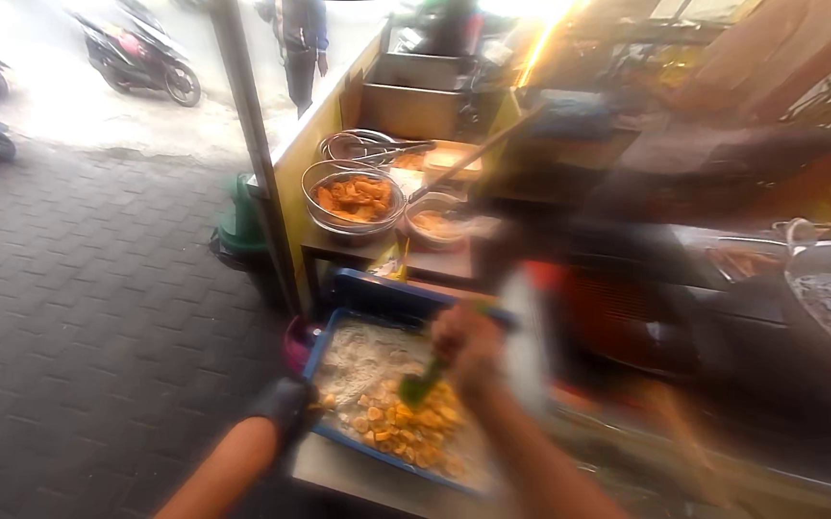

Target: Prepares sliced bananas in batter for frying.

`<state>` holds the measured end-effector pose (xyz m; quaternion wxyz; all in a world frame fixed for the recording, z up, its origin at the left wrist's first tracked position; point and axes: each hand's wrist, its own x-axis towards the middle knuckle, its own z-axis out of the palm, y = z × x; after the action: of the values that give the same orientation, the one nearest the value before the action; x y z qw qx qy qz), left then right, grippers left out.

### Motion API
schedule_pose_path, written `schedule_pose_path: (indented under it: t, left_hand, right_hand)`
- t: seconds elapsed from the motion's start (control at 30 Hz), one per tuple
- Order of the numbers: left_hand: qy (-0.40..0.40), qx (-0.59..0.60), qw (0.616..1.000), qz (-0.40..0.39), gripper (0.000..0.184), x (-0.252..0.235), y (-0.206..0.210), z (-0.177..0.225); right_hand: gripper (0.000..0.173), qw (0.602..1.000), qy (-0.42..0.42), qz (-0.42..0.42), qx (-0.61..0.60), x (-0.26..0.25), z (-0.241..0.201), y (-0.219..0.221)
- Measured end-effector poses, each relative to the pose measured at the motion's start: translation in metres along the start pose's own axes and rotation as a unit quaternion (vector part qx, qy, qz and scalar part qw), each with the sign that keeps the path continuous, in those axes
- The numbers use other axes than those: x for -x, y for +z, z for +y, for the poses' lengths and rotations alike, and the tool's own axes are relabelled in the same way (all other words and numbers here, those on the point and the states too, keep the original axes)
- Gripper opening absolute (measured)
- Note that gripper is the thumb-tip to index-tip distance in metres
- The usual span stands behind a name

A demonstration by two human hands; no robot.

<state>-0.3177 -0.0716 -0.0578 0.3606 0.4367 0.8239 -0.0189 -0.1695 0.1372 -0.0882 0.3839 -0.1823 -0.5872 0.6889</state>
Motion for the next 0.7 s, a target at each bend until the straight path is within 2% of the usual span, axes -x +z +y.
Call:
schedule_pose_path:
  t: [0.17,0.27,0.33,0.47,0.6,0.7]
  left_hand:
    - [-0.007,0.013,1.000,0.016,0.040,0.011,0.013,-0.009]
    - [-0.020,0.024,0.999,0.013,0.041,0.041,0.005,-0.006]
    - [-0.031,0.034,0.998,0.048,0.040,0.053,0.007,-0.012]
    - [-0.016,0.049,0.995,0.086,0.040,0.046,0.021,-0.037]
    - [0.006,0.052,0.994,0.095,0.039,0.041,0.026,-0.052]
    - [0.013,0.032,0.986,0.161,0.036,0.047,0.039,-0.068]
  right_hand:
    - [0.039,0.992,-0.051,-0.115,-0.002,0.005,0.032,0.089]
    - [0.040,0.984,-0.057,-0.165,0.030,0.029,0.098,0.106]
    - [0.043,0.978,-0.040,-0.197,0.063,0.040,0.123,0.105]
    - [0.043,0.983,0.000,-0.170,0.072,0.026,0.102,0.105]
    - [0.043,0.986,-0.046,-0.159,0.018,0.022,0.071,0.123]
    - [0.041,0.982,-0.051,-0.180,-0.003,0.031,0.097,0.133]
